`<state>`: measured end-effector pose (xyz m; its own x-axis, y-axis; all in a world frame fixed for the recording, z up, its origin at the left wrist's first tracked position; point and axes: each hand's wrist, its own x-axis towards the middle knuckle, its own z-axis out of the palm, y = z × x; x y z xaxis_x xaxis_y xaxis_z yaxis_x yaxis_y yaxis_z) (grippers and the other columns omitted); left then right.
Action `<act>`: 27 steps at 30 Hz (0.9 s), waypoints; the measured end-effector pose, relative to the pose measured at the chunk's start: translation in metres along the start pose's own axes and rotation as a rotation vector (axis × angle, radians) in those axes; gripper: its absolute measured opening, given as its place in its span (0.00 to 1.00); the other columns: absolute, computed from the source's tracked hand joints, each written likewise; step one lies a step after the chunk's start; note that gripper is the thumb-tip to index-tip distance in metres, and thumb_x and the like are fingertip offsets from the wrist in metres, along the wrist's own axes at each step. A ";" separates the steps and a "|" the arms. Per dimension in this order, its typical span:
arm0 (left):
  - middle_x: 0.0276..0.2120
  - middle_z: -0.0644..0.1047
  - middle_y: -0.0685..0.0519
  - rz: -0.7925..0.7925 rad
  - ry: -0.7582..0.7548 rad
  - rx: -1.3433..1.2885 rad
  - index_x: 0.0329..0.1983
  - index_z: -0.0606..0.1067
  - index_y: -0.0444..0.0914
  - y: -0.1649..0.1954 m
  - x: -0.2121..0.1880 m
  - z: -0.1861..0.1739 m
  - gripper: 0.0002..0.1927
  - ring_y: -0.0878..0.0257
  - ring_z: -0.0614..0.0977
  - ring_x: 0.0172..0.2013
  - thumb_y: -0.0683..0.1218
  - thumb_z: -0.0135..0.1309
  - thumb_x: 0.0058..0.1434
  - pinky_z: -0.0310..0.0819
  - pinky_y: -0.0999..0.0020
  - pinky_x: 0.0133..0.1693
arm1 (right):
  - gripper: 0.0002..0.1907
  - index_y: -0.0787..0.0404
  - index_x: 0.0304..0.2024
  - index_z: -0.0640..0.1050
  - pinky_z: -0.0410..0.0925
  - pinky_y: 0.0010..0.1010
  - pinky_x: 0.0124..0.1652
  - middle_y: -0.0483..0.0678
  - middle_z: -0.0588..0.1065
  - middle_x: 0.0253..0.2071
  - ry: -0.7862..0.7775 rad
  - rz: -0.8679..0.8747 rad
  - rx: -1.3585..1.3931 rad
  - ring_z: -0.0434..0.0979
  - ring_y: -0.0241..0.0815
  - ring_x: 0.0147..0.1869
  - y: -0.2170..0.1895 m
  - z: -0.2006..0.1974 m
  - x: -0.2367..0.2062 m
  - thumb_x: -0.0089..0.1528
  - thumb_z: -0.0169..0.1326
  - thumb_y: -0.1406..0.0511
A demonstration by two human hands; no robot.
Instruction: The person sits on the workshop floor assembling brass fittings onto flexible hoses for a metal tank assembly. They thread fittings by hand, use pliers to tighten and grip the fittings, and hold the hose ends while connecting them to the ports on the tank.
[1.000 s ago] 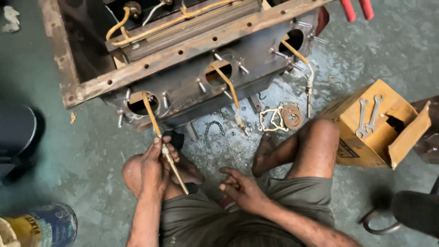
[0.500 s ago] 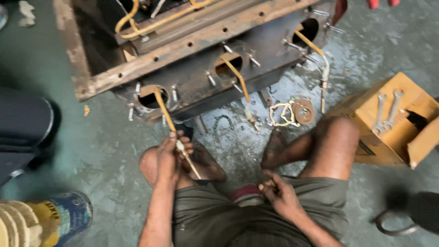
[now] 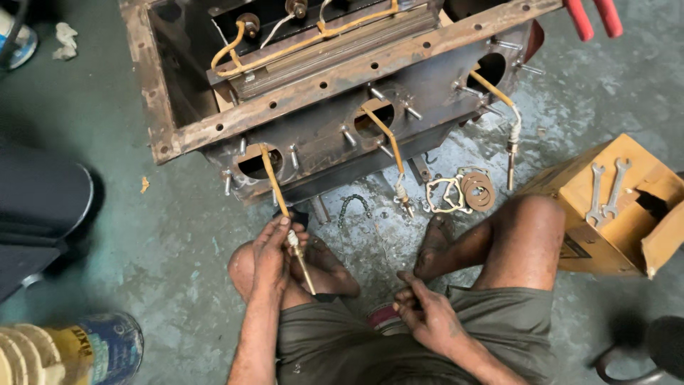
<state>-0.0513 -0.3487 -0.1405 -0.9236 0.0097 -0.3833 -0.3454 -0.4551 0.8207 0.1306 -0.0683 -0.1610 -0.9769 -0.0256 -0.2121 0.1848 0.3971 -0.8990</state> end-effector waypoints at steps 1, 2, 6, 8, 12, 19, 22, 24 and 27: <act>0.34 0.81 0.46 0.000 -0.001 -0.004 0.53 0.74 0.31 0.000 0.000 -0.001 0.16 0.59 0.84 0.31 0.46 0.53 0.67 0.80 0.67 0.34 | 0.34 0.59 0.66 0.67 0.77 0.30 0.35 0.48 0.81 0.37 0.010 -0.016 -0.032 0.84 0.39 0.36 -0.002 0.001 -0.001 0.58 0.63 0.68; 0.35 0.81 0.46 0.008 -0.013 0.016 0.53 0.74 0.31 -0.001 0.000 -0.002 0.16 0.59 0.83 0.32 0.46 0.53 0.68 0.80 0.68 0.35 | 0.34 0.59 0.66 0.67 0.76 0.30 0.34 0.49 0.81 0.35 0.024 -0.028 -0.064 0.84 0.40 0.35 -0.003 0.003 -0.004 0.58 0.63 0.68; 0.36 0.80 0.46 0.001 -0.047 0.055 0.53 0.74 0.31 -0.009 -0.001 0.005 0.14 0.59 0.83 0.33 0.44 0.54 0.68 0.80 0.67 0.37 | 0.37 0.65 0.67 0.65 0.76 0.33 0.34 0.50 0.80 0.38 0.083 -0.210 -0.106 0.84 0.44 0.36 -0.004 0.004 -0.018 0.57 0.63 0.68; 0.37 0.80 0.45 -0.008 -0.040 0.053 0.52 0.73 0.31 -0.014 -0.003 0.012 0.13 0.58 0.83 0.33 0.43 0.53 0.67 0.80 0.66 0.37 | 0.39 0.70 0.68 0.63 0.75 0.37 0.37 0.53 0.80 0.38 0.108 -0.344 -0.194 0.82 0.49 0.38 -0.004 -0.001 -0.025 0.58 0.65 0.68; 0.39 0.80 0.46 0.074 -0.012 0.197 0.54 0.75 0.32 -0.022 -0.012 0.020 0.13 0.59 0.83 0.36 0.42 0.54 0.68 0.79 0.68 0.41 | 0.38 0.69 0.69 0.61 0.75 0.38 0.38 0.52 0.79 0.38 0.043 -0.252 -0.120 0.82 0.50 0.38 -0.006 -0.012 -0.037 0.60 0.63 0.68; 0.40 0.80 0.47 0.152 0.055 0.243 0.57 0.72 0.33 -0.032 -0.018 0.032 0.14 0.60 0.83 0.37 0.40 0.55 0.69 0.76 0.70 0.39 | 0.40 0.68 0.71 0.60 0.75 0.38 0.38 0.54 0.78 0.40 0.080 -0.168 -0.051 0.82 0.50 0.39 -0.004 -0.040 -0.046 0.59 0.62 0.69; 0.40 0.80 0.48 0.161 0.076 0.252 0.58 0.71 0.31 -0.035 -0.020 0.028 0.16 0.61 0.83 0.38 0.40 0.55 0.69 0.76 0.71 0.41 | 0.40 0.68 0.71 0.60 0.75 0.37 0.38 0.53 0.79 0.42 0.074 -0.105 -0.072 0.81 0.49 0.38 -0.002 -0.052 -0.050 0.59 0.62 0.70; 0.41 0.80 0.48 0.203 0.071 0.292 0.59 0.72 0.29 -0.039 -0.023 0.020 0.17 0.61 0.83 0.40 0.40 0.55 0.70 0.77 0.71 0.45 | 0.40 0.67 0.71 0.59 0.75 0.37 0.38 0.52 0.79 0.44 0.091 -0.117 -0.066 0.81 0.48 0.39 0.001 -0.056 -0.056 0.59 0.62 0.70; 0.43 0.78 0.41 0.487 0.208 0.707 0.57 0.74 0.23 -0.050 -0.034 0.004 0.19 0.59 0.78 0.43 0.42 0.64 0.73 0.73 0.67 0.49 | 0.41 0.68 0.72 0.58 0.76 0.37 0.39 0.53 0.79 0.44 0.164 -0.196 -0.068 0.81 0.49 0.39 0.007 -0.060 -0.062 0.60 0.62 0.69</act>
<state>-0.0036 -0.3229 -0.1670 -0.9698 -0.2352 0.0641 -0.0076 0.2918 0.9564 0.1860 -0.0094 -0.1309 -0.9987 0.0386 0.0336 -0.0121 0.4597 -0.8880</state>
